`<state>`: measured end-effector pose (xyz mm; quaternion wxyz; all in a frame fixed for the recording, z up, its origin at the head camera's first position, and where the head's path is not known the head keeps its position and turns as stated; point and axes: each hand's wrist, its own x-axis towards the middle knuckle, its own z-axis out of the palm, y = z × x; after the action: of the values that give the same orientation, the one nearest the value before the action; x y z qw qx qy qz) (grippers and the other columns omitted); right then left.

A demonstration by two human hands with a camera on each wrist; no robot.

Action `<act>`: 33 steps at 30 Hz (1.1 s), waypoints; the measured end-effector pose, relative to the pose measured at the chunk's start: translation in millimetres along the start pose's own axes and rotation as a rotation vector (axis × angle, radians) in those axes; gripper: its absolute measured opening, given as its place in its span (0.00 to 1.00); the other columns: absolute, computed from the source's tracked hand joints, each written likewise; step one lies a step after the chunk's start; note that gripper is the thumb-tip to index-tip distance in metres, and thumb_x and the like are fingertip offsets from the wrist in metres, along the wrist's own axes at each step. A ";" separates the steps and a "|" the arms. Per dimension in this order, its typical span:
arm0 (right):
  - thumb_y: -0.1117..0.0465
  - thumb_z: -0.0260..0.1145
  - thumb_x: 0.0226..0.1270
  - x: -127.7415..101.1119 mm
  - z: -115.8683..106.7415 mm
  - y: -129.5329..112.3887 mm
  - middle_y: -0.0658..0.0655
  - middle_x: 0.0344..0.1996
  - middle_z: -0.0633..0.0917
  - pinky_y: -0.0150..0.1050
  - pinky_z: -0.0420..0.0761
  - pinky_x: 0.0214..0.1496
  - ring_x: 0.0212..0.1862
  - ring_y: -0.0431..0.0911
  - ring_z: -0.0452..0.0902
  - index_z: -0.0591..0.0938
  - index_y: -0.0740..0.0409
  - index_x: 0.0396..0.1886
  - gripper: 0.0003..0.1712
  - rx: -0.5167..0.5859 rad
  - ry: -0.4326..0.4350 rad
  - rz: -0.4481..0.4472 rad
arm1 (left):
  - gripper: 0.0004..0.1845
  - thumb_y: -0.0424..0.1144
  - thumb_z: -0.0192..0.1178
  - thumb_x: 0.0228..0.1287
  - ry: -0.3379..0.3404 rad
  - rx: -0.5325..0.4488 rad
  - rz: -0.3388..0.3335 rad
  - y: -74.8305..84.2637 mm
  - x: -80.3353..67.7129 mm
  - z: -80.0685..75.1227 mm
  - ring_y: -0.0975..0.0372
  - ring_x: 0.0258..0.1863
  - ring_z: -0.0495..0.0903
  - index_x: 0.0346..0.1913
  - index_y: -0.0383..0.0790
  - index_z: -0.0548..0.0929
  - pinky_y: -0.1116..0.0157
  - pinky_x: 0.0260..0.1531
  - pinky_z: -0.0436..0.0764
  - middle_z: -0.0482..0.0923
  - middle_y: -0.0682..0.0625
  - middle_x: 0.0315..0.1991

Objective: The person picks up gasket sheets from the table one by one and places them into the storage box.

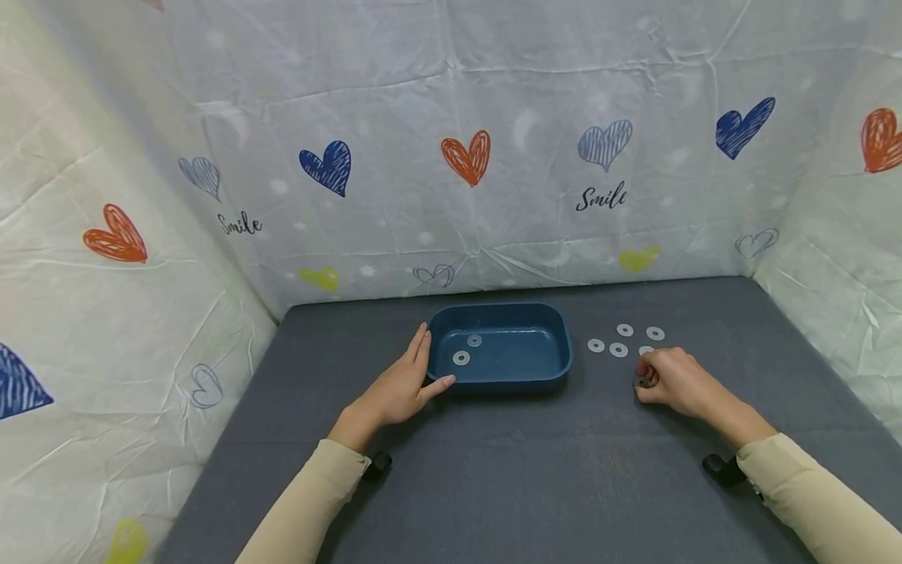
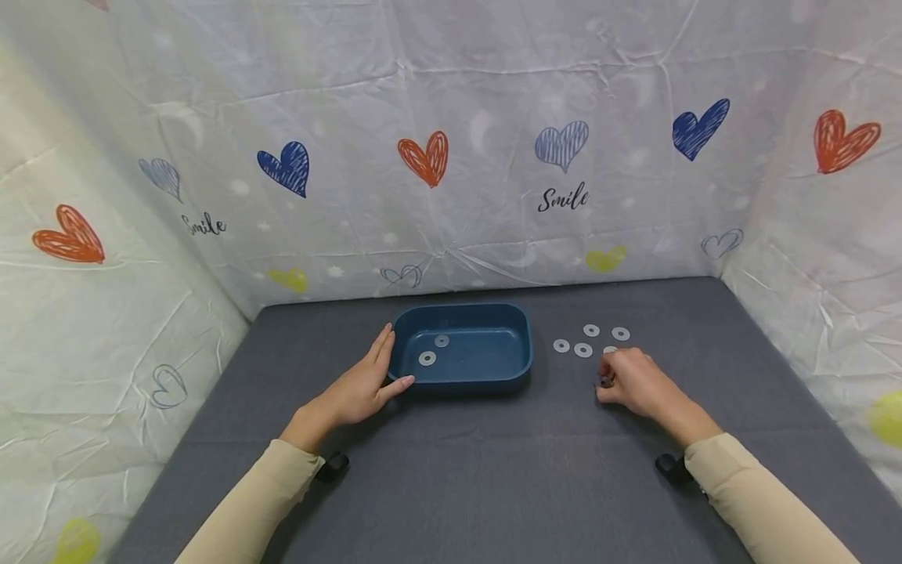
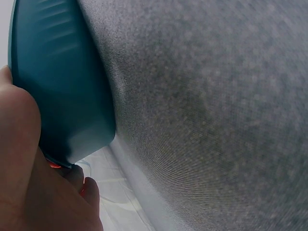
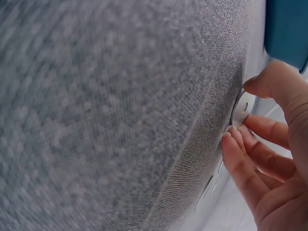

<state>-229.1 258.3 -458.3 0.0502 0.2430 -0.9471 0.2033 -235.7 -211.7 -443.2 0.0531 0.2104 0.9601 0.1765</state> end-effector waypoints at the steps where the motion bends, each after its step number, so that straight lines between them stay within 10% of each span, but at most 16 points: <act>1: 0.65 0.75 0.54 0.2 0.0 0.2 0.43 0.22 0.80 0.41 0.78 0.32 0.25 0.34 0.72 0.84 0.55 0.29 0.06 -0.001 0.005 0.003 | 0.55 0.70 0.45 0.74 -0.002 -0.001 -0.003 -0.1 -0.2 -0.1 0.46 0.81 0.48 0.82 0.32 0.37 0.47 0.75 0.58 0.29 0.39 0.83; 33: 0.66 0.76 0.58 -0.6 -13.4 -7.1 0.54 0.30 0.87 0.38 0.82 0.32 0.31 0.43 0.82 0.88 0.63 0.37 0.08 0.154 0.130 0.080 | 0.54 0.69 0.46 0.75 -0.002 -0.005 0.003 2.2 -0.8 -1.2 0.46 0.81 0.47 0.82 0.32 0.37 0.47 0.75 0.58 0.28 0.40 0.83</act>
<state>-225.2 258.4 -443.6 0.0843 0.1943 -0.9325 0.2927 -234.3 -210.6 -441.3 0.0542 0.2118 0.9593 0.1787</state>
